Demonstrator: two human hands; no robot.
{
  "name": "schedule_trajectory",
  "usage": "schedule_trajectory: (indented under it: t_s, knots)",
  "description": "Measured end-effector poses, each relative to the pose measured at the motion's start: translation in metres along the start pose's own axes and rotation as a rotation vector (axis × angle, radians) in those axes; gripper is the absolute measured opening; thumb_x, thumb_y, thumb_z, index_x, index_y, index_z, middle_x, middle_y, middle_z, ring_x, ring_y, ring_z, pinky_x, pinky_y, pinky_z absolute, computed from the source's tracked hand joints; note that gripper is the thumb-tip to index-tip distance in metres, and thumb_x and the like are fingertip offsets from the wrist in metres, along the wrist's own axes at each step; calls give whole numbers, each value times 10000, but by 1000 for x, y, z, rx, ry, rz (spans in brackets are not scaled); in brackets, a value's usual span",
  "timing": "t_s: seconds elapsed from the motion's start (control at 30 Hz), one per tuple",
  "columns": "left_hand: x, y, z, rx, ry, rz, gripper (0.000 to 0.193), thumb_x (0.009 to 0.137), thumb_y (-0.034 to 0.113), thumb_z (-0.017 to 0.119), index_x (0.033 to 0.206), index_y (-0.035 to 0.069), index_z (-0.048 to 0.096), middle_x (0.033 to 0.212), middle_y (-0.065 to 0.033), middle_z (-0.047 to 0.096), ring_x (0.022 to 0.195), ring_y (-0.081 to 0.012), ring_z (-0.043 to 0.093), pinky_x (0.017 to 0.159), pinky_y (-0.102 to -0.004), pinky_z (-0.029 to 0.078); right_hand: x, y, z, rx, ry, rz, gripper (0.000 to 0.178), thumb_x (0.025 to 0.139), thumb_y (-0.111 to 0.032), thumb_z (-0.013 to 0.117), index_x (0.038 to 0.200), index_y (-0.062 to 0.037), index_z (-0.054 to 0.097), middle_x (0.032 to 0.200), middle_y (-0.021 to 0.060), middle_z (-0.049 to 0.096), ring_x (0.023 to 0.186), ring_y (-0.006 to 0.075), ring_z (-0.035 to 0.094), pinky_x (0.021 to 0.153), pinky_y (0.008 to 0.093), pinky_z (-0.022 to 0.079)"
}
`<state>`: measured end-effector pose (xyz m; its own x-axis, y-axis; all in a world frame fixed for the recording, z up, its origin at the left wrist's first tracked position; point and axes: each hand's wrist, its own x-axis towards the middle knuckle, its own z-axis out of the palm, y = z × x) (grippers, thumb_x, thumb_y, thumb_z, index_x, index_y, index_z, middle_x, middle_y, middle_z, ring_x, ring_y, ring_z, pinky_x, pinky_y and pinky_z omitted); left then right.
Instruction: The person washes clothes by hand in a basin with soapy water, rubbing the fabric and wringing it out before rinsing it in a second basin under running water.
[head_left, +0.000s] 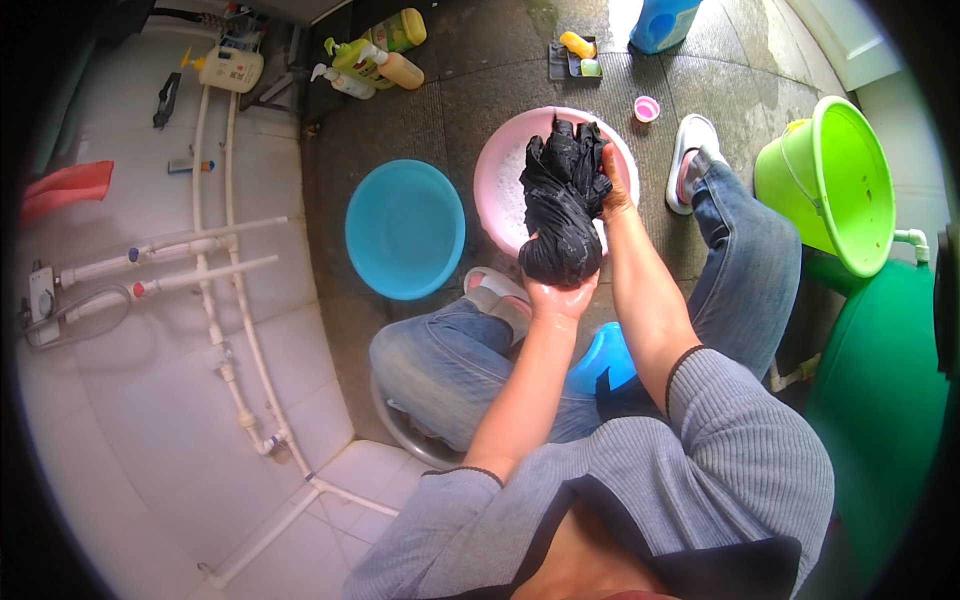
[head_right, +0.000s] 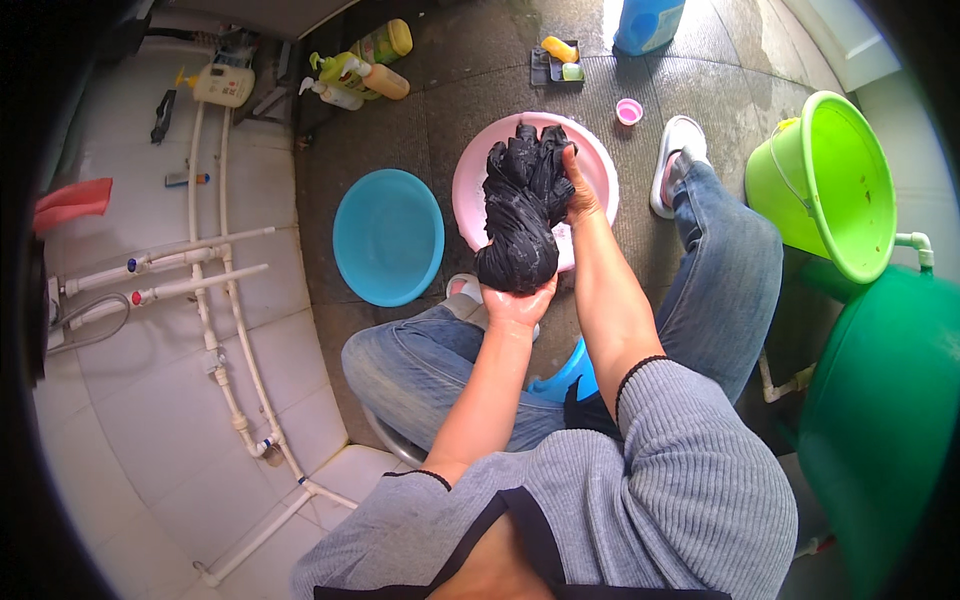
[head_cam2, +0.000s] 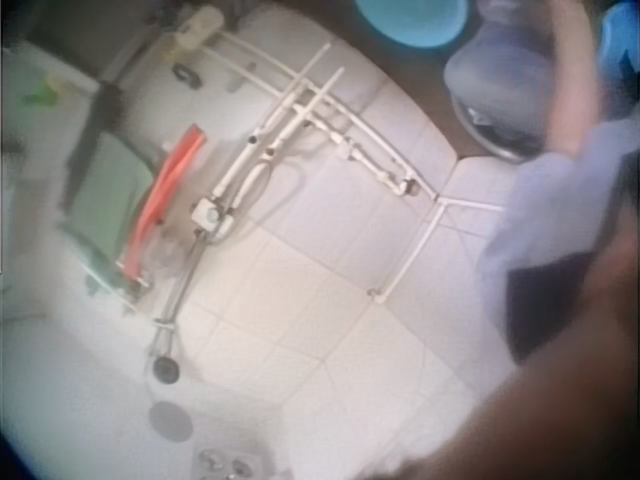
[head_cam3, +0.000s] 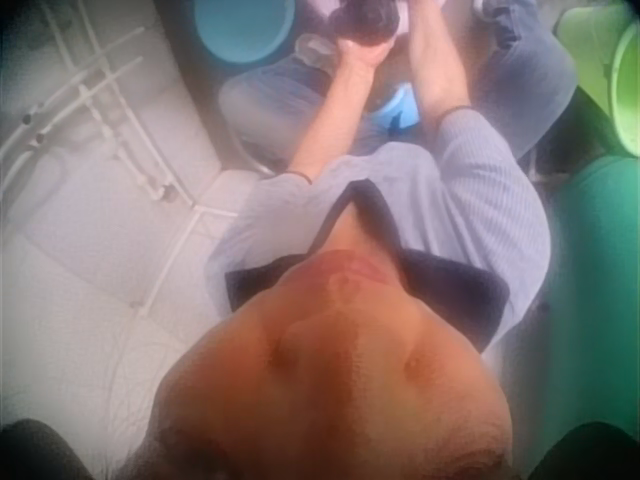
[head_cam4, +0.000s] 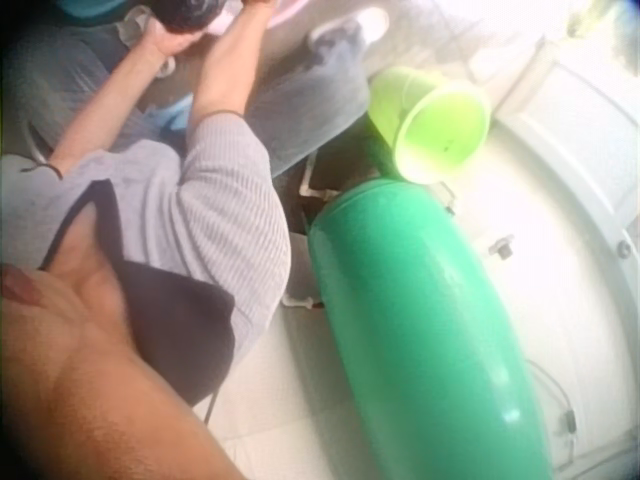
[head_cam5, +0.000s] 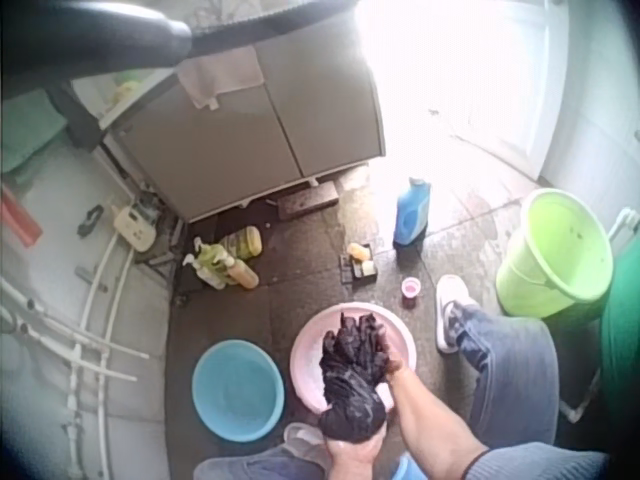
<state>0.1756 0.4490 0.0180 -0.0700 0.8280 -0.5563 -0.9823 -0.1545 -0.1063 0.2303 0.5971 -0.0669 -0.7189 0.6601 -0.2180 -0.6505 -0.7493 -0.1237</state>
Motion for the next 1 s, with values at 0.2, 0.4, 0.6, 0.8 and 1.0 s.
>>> schedule_trajectory:
  t_s: [0.2, 0.4, 0.6, 0.8, 1.0]
  knots:
    - [-13, 12, 32, 235, -86, -65, 385, 830, 370, 506, 1115, 117, 559, 1060, -79, 611, 1011, -242, 573, 886, -419, 456, 19, -18, 30, -114, 55, 133, 388, 856, -277, 587, 1150, -30, 535, 1065, 116, 614, 963, 253, 597, 914, 391, 452]
    - [-24, 26, 71, 1250, -130, 226, 799, 731, 299, 714, 1313, 32, 236, 1191, -110, 451, 1041, -200, 507, 871, -337, 444, 51, -27, 51, -510, -49, 338, 342, 816, -239, 580, 1083, -25, 570, 1023, 125, 624, 946, 276, 600, 872, 383, 459]
    - [10, 32, 53, 1978, -51, 312, 1163, 594, 437, 791, 1282, -153, 62, 1170, -291, 464, 1062, -322, 518, 910, -335, 406, 65, -27, 100, -1836, -43, 331, 388, 767, -317, 595, 1009, -15, 614, 999, 164, 626, 949, 303, 598, 846, 381, 459]
    - [53, 21, 10, 2305, 324, 71, 1211, 620, 493, 759, 1252, -225, 15, 1154, -342, 470, 1077, -392, 509, 893, -362, 422, 62, 5, 78, -2397, 274, 393, 430, 720, -371, 620, 956, -12, 651, 992, 193, 627, 957, 320, 601, 818, 389, 465]
    - [45, 16, -10, 1954, 232, 393, 1090, 689, 255, 739, 1396, 45, -63, 1191, -267, 488, 1076, -332, 520, 894, -350, 413, 68, 7, 4, -2233, 507, 292, 515, 722, -427, 628, 995, 9, 640, 1065, 227, 589, 1034, 336, 562, 880, 403, 439]
